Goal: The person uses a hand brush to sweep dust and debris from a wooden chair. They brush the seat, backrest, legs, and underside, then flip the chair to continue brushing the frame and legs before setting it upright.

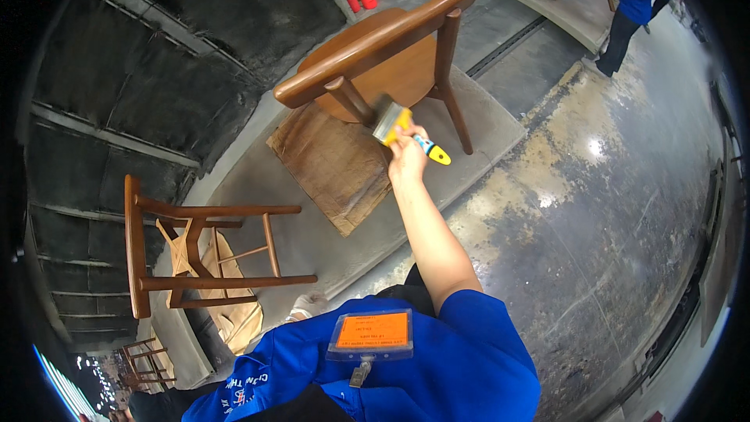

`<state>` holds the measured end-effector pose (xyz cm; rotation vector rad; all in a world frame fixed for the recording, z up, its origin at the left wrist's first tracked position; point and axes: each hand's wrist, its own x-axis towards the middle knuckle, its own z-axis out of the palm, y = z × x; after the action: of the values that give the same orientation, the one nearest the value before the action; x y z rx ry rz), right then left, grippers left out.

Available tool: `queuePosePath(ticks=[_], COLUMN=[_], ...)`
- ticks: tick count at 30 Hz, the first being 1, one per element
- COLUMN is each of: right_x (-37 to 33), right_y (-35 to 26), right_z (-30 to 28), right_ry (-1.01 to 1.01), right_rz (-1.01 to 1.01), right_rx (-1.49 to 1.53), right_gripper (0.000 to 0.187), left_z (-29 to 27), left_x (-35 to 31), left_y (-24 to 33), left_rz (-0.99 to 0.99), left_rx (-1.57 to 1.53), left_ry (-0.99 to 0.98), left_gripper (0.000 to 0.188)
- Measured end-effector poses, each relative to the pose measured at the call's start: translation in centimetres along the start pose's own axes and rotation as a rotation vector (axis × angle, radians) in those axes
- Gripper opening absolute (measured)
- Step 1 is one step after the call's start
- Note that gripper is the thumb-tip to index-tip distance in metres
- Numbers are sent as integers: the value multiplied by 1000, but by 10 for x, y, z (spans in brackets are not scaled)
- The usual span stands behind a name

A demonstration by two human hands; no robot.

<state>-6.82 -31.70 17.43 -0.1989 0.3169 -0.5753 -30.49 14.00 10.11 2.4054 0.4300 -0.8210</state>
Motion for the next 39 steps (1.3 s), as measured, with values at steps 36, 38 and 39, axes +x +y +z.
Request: queuePosePath(ticks=[36,38,39], right_x=[247,253,254], right_y=[-185,-197,-207], right_z=[21,-34,-63], right_ry=[-85,157,285], right_rz=[147,128,107], right_rx=[-131,-246,-304], right_gripper=[24,26,28], left_z=[-134,-152,-160], left_x=[13,28,36], left_y=[726,734,739], left_rz=[859,870,869], left_rx=[-1021,-1089,-1129], left_ry=[764,703,667], left_gripper=[42,41,41])
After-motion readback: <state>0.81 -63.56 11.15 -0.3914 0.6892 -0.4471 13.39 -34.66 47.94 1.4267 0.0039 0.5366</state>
